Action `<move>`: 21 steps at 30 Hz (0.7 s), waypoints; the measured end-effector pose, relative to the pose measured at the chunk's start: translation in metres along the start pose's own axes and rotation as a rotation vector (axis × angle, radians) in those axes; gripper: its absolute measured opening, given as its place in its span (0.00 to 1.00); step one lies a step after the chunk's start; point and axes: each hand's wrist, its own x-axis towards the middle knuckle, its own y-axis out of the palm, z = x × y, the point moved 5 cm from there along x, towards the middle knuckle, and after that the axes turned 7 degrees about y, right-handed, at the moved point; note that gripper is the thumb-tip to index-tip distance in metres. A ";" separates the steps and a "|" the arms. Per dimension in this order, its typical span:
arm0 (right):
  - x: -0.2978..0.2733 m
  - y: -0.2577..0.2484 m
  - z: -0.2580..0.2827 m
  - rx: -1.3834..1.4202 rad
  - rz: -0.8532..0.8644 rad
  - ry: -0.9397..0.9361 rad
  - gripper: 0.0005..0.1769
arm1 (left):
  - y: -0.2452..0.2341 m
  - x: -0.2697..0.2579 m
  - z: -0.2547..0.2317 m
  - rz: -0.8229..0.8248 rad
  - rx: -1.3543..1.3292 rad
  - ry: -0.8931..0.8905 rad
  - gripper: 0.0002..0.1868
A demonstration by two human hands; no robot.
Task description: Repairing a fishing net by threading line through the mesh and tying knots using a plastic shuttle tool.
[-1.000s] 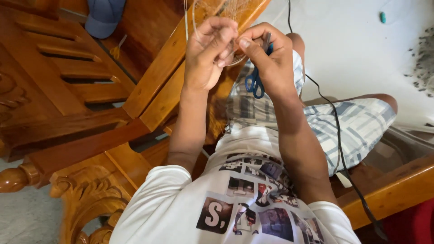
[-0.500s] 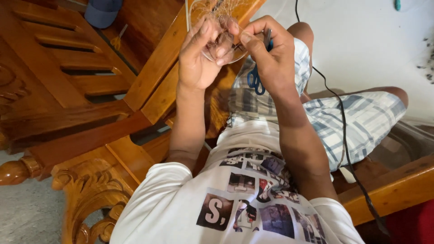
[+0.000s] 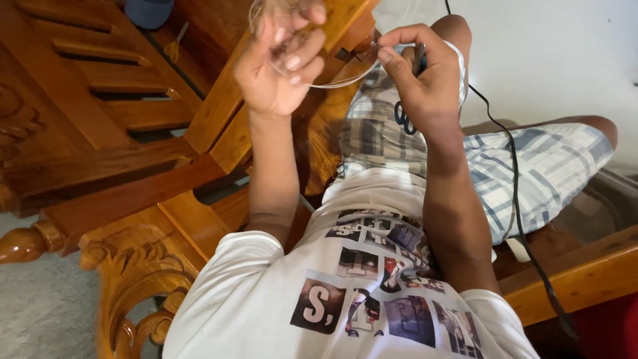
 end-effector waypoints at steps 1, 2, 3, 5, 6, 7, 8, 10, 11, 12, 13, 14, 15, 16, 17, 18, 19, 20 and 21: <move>-0.001 -0.002 -0.004 0.056 -0.004 0.003 0.05 | 0.001 0.001 -0.002 0.017 -0.021 0.019 0.08; 0.002 -0.003 -0.009 0.056 -0.012 0.005 0.05 | 0.001 -0.001 -0.003 0.021 -0.024 0.012 0.08; 0.006 -0.006 -0.013 0.134 -0.058 -0.024 0.05 | 0.001 -0.002 -0.004 0.025 -0.034 0.002 0.08; 0.014 -0.010 -0.017 0.211 -0.116 -0.056 0.07 | 0.001 -0.002 -0.006 0.037 -0.047 -0.015 0.14; 0.019 -0.013 -0.020 0.240 -0.168 0.014 0.12 | 0.000 -0.003 -0.007 0.022 -0.041 -0.025 0.13; 0.024 -0.014 -0.024 0.270 -0.216 0.084 0.19 | -0.001 -0.004 -0.009 0.005 -0.032 -0.031 0.12; 0.035 -0.012 -0.034 0.272 -0.223 0.080 0.19 | -0.002 -0.004 -0.010 0.011 -0.032 -0.036 0.12; 0.060 0.003 -0.063 0.747 -0.028 0.272 0.18 | -0.003 -0.003 -0.011 0.019 -0.069 -0.056 0.09; 0.059 0.002 -0.059 0.749 -0.035 0.269 0.18 | -0.002 -0.003 -0.013 0.024 -0.071 -0.062 0.09; 0.060 0.004 -0.052 0.736 0.040 0.227 0.12 | -0.003 -0.003 -0.016 0.002 -0.020 -0.041 0.09; 0.062 0.005 -0.044 0.717 0.118 0.182 0.08 | -0.004 -0.002 -0.018 -0.017 0.030 -0.014 0.10; 0.054 0.001 -0.042 0.714 0.114 0.177 0.08 | -0.010 -0.003 -0.017 -0.010 0.027 -0.014 0.10; 0.044 -0.001 -0.038 0.721 0.131 0.130 0.09 | -0.022 -0.006 -0.020 -0.107 0.126 0.051 0.07; 0.035 -0.004 -0.034 0.728 0.147 0.084 0.11 | -0.034 -0.010 -0.024 -0.204 0.224 0.118 0.06; 0.028 -0.004 -0.040 0.729 0.142 0.091 0.11 | -0.043 -0.014 -0.020 -0.209 0.221 0.112 0.06; 0.022 -0.005 -0.047 0.791 0.124 0.116 0.10 | -0.054 -0.019 -0.019 -0.244 0.224 0.174 0.06; 0.015 -0.007 -0.054 0.854 0.099 0.137 0.09 | -0.064 -0.023 -0.017 -0.276 0.226 0.230 0.08; 0.009 -0.008 -0.053 0.857 0.087 0.142 0.09 | -0.061 -0.028 -0.006 -0.278 0.222 0.218 0.08; 0.006 -0.010 -0.049 0.848 0.087 0.100 0.09 | -0.058 -0.032 0.002 -0.295 0.261 0.250 0.13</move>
